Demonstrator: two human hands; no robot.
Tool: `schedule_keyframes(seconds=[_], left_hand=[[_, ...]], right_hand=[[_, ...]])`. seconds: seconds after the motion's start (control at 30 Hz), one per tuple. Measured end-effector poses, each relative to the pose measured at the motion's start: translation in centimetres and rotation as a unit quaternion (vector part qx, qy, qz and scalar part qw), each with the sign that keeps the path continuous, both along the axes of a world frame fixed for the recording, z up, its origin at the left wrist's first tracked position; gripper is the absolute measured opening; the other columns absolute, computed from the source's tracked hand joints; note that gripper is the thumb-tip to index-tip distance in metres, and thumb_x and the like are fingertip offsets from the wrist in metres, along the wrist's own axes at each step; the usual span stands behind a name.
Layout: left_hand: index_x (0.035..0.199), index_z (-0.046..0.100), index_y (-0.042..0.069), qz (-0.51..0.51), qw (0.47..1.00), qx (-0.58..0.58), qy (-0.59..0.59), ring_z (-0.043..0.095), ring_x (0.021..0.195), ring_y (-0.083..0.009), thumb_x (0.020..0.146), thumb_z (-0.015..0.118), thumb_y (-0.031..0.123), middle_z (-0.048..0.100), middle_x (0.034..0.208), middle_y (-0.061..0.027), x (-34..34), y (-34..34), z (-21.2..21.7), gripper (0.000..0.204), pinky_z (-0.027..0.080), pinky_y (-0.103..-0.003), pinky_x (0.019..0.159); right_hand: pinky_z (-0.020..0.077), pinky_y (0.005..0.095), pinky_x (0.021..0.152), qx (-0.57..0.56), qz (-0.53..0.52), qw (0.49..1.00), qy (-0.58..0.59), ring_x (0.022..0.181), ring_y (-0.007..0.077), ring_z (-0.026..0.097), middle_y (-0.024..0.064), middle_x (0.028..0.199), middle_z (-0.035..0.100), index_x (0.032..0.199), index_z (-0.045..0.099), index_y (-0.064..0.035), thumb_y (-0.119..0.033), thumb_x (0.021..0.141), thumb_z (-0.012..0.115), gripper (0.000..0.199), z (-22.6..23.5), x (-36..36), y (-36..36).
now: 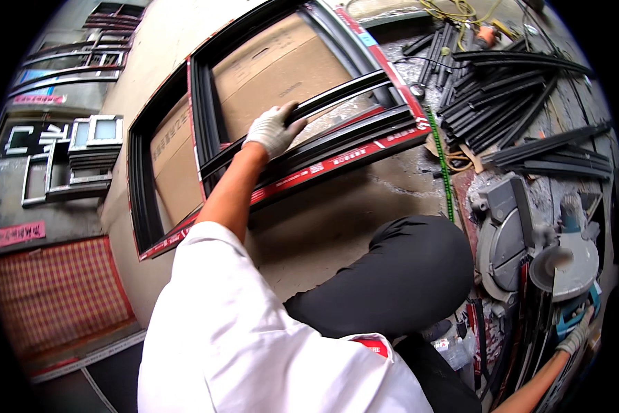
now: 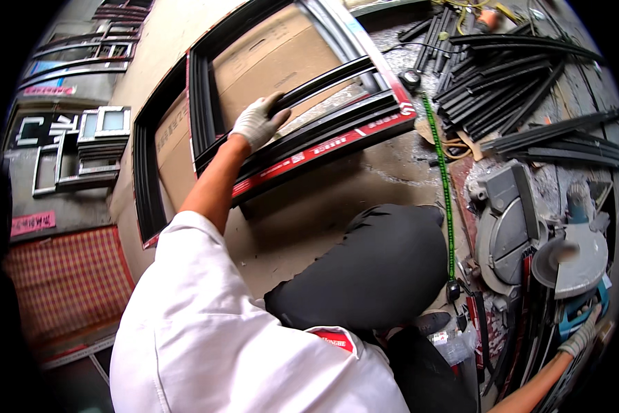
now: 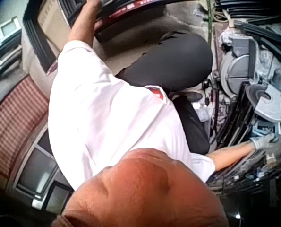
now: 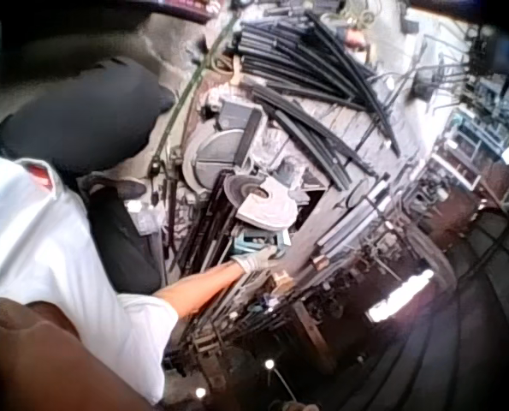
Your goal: The person measures and cuts black window frame profiles using a miter saw. They repeatedly position the profiles, operate the saw, and then fit the cut pieces into a larger frame structure on the floor.
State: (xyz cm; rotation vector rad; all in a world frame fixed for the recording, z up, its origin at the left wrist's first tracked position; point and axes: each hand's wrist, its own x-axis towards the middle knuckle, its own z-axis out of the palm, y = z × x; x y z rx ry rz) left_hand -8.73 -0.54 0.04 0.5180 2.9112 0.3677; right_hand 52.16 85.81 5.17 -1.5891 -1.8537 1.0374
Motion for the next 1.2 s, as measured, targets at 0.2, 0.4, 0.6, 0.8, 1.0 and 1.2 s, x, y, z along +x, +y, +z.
schedule_keyframes(seconds=[0.2, 0.4, 0.6, 0.8, 1.0, 1.2], left_hand=[[0.149, 0.061, 0.012, 0.004, 1.0, 0.009, -0.013, 0.065, 0.125, -0.0425, 0.102, 0.064, 0.054, 0.069, 0.133, -0.0243, 0.1, -0.9, -0.7, 0.063, 0.052, -0.049, 0.107], [0.148, 0.062, 0.012, 0.012, 1.0, 0.023, 0.003, 0.066, 0.123, -0.0429, 0.101, 0.065, 0.054, 0.069, 0.131, -0.0239, -0.6, -0.2, -1.6, 0.062, 0.051, -0.049, 0.108], [0.146, 0.063, 0.01, 0.01, 1.0, 0.005, 0.024, 0.065, 0.124, -0.0443, 0.102, 0.067, 0.048, 0.069, 0.131, -0.0253, -2.1, -1.1, -1.1, 0.059, 0.051, -0.049, 0.107], [0.149, 0.059, 0.003, -0.006, 0.999, 0.03, -0.025, 0.066, 0.126, -0.0343, 0.103, 0.073, 0.04, 0.067, 0.134, -0.0232, -1.0, -1.6, -1.7, 0.06, 0.051, -0.04, 0.109], [0.15, 0.059, 0.004, -0.003, 0.995, 0.053, 0.082, 0.063, 0.13, -0.0374, 0.102, 0.073, 0.036, 0.065, 0.14, -0.0234, 0.3, -0.5, -0.4, 0.059, 0.049, -0.041, 0.113], [0.14, 0.065, 0.004, -0.102, 0.974, 0.142, 0.143, 0.062, 0.125, -0.043, 0.095, 0.079, 0.033, 0.067, 0.131, -0.0237, 7.6, 3.1, 1.3, 0.056, 0.049, -0.049, 0.11]], right_hand=[[0.0496, 0.0293, 0.092, 0.009, -0.019, 1.0, 0.018, 0.1, 0.0129, 0.061, 0.0009, 0.12, 0.072, 0.145, 0.069, -0.0102, -0.054, 0.106, 0.065, 0.059, 0.4, -1.4, -1.6], [0.0528, 0.0275, 0.075, 0.068, -0.013, 0.998, 0.004, 0.084, 0.0107, 0.062, 0.0041, 0.116, 0.074, 0.138, 0.071, -0.009, -0.048, 0.107, 0.067, 0.05, 2.1, -1.5, -1.2], [0.055, 0.0246, 0.063, 0.053, -0.002, 0.996, 0.074, 0.076, 0.011, 0.064, 0.0117, 0.126, 0.075, 0.152, 0.054, -0.0083, -0.031, 0.108, 0.069, 0.052, 1.3, -3.4, -4.3], [0.0557, 0.0247, 0.064, 0.078, -0.004, 0.994, 0.078, 0.076, 0.0098, 0.064, 0.0087, 0.122, 0.076, 0.146, 0.057, -0.0047, -0.033, 0.109, 0.068, 0.048, 2.3, -4.3, -5.4], [0.0564, 0.0271, 0.062, 0.088, 0.01, 0.992, 0.09, 0.076, 0.0123, 0.064, 0.0115, 0.123, 0.075, 0.14, 0.059, -0.0043, -0.032, 0.107, 0.071, 0.045, 2.5, -5.1, -6.9], [0.0555, 0.0242, 0.065, 0.075, 0.01, 0.992, 0.101, 0.078, 0.0092, 0.063, 0.0078, 0.121, 0.074, 0.142, 0.058, -0.0079, -0.031, 0.107, 0.071, 0.044, 3.5, -5.2, -7.6]])
